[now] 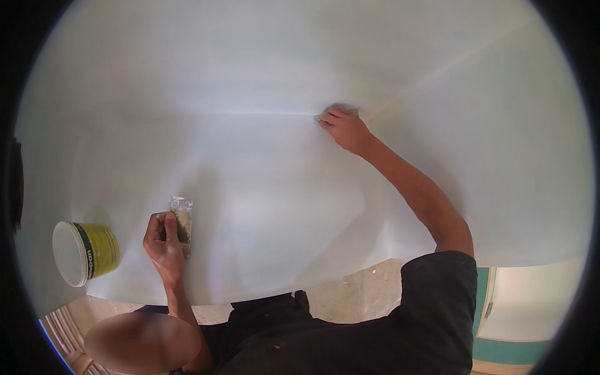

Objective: The person applies white putty to the interior joints and exterior edges of a large wooden cabinet using two small putty knives, scooping material from a plastic tub and a small plastic bag.

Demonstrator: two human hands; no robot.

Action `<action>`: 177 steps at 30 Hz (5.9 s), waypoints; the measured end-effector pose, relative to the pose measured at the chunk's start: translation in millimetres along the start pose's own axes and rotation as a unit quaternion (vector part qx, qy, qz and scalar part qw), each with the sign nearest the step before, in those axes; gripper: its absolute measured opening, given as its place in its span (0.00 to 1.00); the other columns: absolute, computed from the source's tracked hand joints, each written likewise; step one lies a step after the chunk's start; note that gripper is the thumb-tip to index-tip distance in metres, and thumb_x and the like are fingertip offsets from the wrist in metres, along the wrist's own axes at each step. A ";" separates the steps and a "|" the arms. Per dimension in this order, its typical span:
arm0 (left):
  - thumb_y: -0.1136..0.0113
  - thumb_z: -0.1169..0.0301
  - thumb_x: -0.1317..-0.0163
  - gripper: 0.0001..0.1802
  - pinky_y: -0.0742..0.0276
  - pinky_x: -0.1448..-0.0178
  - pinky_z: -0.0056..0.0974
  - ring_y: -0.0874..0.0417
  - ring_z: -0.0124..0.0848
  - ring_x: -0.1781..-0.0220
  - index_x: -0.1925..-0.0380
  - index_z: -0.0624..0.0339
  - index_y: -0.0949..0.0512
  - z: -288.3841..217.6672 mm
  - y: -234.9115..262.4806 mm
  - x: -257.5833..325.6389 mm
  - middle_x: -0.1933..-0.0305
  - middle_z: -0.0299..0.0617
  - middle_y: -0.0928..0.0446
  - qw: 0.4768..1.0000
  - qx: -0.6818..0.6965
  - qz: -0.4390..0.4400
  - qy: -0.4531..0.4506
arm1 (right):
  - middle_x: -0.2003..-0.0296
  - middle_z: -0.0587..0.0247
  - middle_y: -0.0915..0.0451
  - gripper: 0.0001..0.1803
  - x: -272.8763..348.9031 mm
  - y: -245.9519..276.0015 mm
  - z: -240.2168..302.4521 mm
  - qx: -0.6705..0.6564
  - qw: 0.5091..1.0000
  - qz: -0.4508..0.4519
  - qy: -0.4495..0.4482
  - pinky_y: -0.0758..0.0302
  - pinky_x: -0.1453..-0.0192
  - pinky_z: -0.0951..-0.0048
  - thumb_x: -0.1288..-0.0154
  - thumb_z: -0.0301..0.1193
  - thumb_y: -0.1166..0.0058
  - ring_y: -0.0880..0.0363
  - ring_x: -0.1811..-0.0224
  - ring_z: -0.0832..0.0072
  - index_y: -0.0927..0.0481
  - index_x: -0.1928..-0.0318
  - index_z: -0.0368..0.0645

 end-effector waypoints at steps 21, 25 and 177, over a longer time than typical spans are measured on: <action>0.43 0.70 0.28 0.12 0.33 0.69 0.30 0.32 0.21 0.75 0.68 0.70 0.22 2.9 3.1 -2.2 0.77 0.34 0.26 1.000 -0.029 0.007 0.004 | 0.54 0.68 0.23 0.09 42.9 12.3 -27.7 0.115 0.991 0.065 0.018 0.21 0.42 0.67 0.43 0.28 0.43 0.27 0.43 0.67 0.16 0.61 0.42; 0.44 0.70 0.26 0.12 0.35 0.70 0.29 0.33 0.20 0.75 0.69 0.66 0.23 6.6 1.6 -1.5 0.78 0.32 0.28 1.000 0.010 0.024 -0.013 | 0.58 0.65 0.22 0.07 33.3 39.8 -29.0 0.173 0.981 0.034 -0.084 0.22 0.42 0.63 0.43 0.28 0.43 0.25 0.46 0.66 0.14 0.64 0.46; 0.37 0.70 0.36 0.09 0.23 0.70 0.52 0.17 0.56 0.74 0.73 0.62 0.23 123.5 98.6 127.3 0.78 0.57 0.21 0.950 -0.223 0.217 -0.013 | 0.71 0.71 0.28 0.16 -64.1 126.0 291.9 -0.563 0.670 -0.240 -0.422 0.34 0.69 0.82 0.25 0.23 0.51 0.34 0.73 0.88 0.23 0.41 0.31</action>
Point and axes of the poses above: each hand's wrist, its own x-axis away from the middle knuckle, its own y-axis out of the back of the hand, z = x × y, the point moved 1 cm from there along -x, towards the middle knuckle
